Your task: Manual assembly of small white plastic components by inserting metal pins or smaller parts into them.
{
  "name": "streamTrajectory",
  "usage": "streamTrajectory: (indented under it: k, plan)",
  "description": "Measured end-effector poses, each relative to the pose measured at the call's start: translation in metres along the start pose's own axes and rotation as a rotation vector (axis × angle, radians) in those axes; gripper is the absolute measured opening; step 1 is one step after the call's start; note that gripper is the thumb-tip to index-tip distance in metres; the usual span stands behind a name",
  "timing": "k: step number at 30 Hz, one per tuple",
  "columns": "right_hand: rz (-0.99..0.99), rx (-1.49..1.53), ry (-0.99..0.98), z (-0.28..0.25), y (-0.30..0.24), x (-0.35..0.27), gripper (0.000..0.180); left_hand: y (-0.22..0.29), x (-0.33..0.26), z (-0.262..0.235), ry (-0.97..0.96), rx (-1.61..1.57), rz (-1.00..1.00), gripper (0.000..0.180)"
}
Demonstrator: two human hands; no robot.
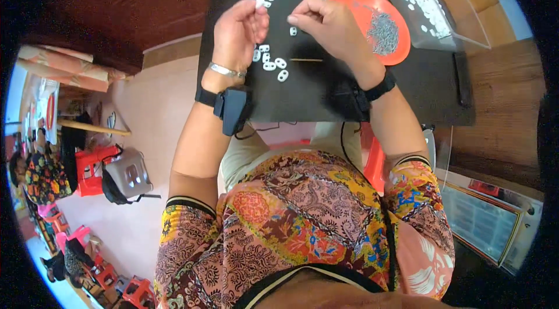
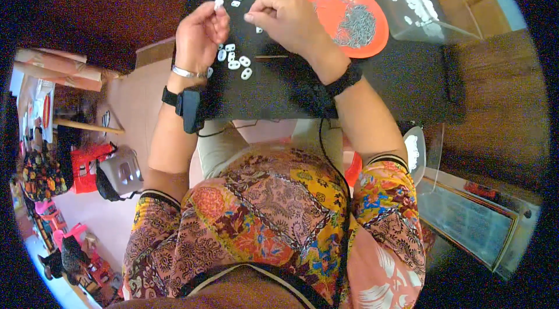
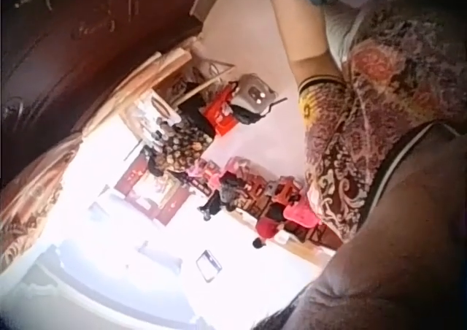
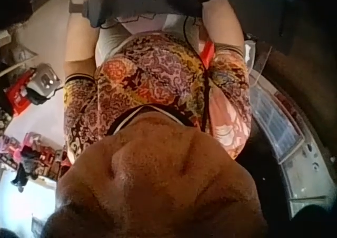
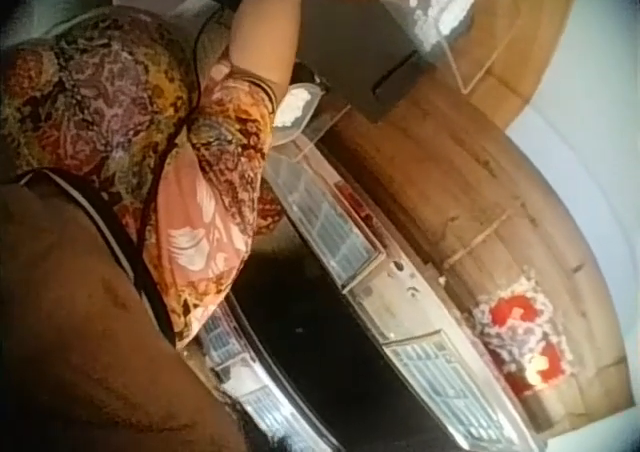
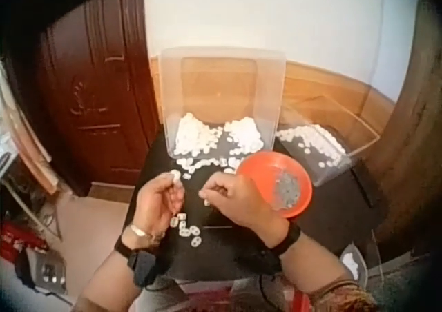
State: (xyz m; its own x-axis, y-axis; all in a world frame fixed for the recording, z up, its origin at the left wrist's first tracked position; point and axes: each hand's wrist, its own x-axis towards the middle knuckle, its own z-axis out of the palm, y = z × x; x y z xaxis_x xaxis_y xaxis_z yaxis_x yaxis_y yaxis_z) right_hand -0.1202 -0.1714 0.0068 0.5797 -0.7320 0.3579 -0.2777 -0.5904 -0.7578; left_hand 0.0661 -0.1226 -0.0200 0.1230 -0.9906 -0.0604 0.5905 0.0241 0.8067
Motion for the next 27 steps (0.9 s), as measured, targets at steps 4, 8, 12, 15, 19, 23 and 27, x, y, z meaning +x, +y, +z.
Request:
streamTrajectory:
  k: [4, 8, 12, 15, 19, 23, 27]
  plan:
    - [-0.105, -0.102, 0.008, 0.003, 0.003, -0.001, 0.014, -0.003, 0.003, -0.004, 0.036, 0.024, 0.002, 0.023]
    - [-0.148, -0.148, 0.034, 0.004, 0.007, -0.002, 0.013, 0.001, -0.002, 0.006, 0.038, 0.512, 0.042, 0.023]
    - [-0.131, -0.132, 0.122, -0.003, 0.005, 0.000, 0.015, -0.009, -0.007, 0.017, 0.129, 1.383, 0.309, 0.027]
    - [-0.089, -0.107, 0.163, -0.006, 0.010, 0.001, 0.016, -0.008, -0.011, 0.018, 0.142, 1.463, 0.301, 0.026]
    - [-0.071, -0.059, 0.182, -0.008, 0.018, 0.005, 0.018, -0.012, -0.007, 0.017, 0.170, 1.526, 0.455, 0.023]
    - [-0.035, -0.103, 0.180, -0.011, 0.012, 0.004, 0.018, -0.026, 0.005, 0.012, 0.017, 1.729, 0.641, 0.018]
    - [-0.083, -0.152, 0.189, -0.014, 0.019, 0.002, 0.020, -0.039, 0.002, 0.030, -0.001, 1.977, 0.632, 0.019]
